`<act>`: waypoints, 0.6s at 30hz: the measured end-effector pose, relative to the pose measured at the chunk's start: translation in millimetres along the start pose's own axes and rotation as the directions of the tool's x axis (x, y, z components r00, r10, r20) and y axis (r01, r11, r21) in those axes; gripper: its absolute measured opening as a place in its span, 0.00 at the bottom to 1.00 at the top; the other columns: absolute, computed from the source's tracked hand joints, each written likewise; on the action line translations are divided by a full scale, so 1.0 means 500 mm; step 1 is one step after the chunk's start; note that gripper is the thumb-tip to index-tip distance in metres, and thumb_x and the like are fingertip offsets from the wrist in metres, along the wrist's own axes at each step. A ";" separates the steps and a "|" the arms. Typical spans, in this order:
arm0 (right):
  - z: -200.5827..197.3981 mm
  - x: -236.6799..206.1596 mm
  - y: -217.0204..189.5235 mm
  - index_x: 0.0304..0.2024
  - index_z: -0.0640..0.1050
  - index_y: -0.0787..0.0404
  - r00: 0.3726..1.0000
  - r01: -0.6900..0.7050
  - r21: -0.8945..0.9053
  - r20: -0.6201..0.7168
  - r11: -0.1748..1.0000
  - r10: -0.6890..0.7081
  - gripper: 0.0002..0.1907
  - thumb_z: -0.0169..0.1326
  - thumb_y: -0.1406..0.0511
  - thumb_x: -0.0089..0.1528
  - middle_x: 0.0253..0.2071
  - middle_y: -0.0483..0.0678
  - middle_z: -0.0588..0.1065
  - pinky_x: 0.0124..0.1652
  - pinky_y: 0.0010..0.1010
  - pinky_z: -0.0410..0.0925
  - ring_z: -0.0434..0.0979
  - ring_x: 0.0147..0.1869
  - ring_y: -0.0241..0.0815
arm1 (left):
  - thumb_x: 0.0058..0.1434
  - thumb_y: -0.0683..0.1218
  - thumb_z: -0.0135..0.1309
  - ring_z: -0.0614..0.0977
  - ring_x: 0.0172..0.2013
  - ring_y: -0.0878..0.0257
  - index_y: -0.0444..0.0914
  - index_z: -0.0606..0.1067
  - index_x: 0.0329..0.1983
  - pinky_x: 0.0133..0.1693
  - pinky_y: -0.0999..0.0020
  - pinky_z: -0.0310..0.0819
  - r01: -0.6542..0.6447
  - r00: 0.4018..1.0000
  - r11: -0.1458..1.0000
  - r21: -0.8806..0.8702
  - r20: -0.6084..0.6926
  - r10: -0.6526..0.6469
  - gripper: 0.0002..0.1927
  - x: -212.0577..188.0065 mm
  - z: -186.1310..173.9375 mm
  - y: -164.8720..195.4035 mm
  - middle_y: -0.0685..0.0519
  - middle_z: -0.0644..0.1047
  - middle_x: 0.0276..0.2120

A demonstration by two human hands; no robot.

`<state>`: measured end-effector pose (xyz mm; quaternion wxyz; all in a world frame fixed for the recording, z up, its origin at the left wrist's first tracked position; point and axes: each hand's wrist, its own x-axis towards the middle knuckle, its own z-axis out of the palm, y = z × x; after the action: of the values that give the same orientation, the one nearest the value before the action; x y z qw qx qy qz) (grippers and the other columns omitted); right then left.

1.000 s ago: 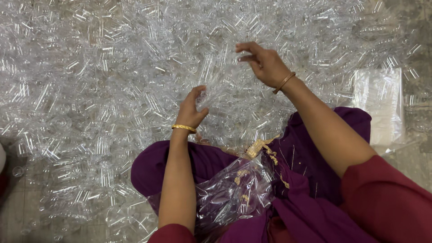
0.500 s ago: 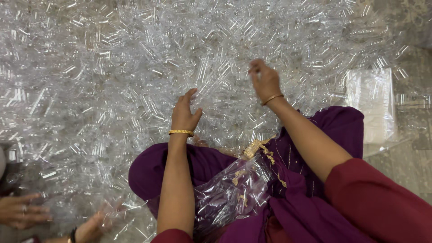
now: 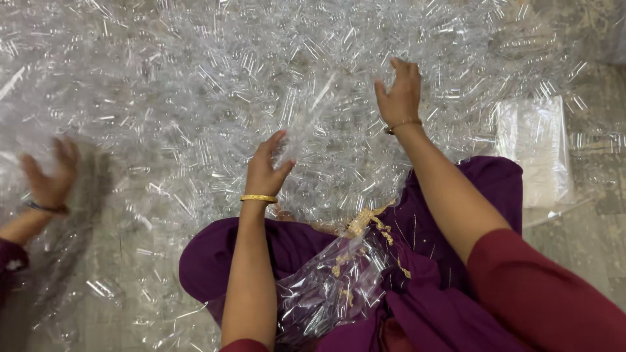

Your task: The person sits on the floor among a large spread of clear plastic spoons and gathers them by hand into clear plastic bags, filling one bag and setting it aside before starting another.

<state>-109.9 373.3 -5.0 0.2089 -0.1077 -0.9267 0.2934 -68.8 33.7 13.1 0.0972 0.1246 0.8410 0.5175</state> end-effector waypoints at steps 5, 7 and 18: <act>-0.032 0.000 0.003 0.57 0.76 0.62 0.966 -0.002 0.010 0.260 1.000 -0.001 0.26 0.66 0.68 0.57 0.57 0.53 0.75 0.63 0.44 0.64 0.72 0.63 0.54 | 0.64 0.40 0.61 0.75 0.64 0.57 0.36 0.61 0.72 0.62 0.62 0.73 -0.138 0.990 0.851 -0.507 -0.057 0.127 0.35 0.058 0.021 0.069 0.47 0.71 0.66; -0.050 -0.052 -0.023 0.58 0.76 0.60 0.928 0.005 0.109 0.370 0.994 -0.045 0.25 0.66 0.68 0.58 0.58 0.50 0.76 0.65 0.44 0.63 0.75 0.63 0.51 | 0.66 0.39 0.61 0.76 0.63 0.56 0.36 0.60 0.74 0.63 0.61 0.74 -0.152 0.987 0.793 -0.590 -0.056 0.147 0.35 0.082 0.051 0.097 0.44 0.73 0.64; -0.158 -0.200 -0.075 0.59 0.71 0.66 0.865 -0.426 0.745 0.502 0.514 -0.011 0.25 0.62 0.73 0.61 0.54 0.49 0.76 0.56 0.31 0.76 0.80 0.57 0.39 | 0.58 0.36 0.61 0.75 0.61 0.51 0.48 0.44 0.78 0.55 0.61 0.79 0.051 0.951 0.833 -0.551 0.281 0.129 0.51 0.063 0.187 0.160 0.44 0.61 0.69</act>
<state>11.7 350.3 43.1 -0.0216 -0.0383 -0.6723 0.7390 -62.6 157.2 41.8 0.2476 0.1873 0.6275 0.7141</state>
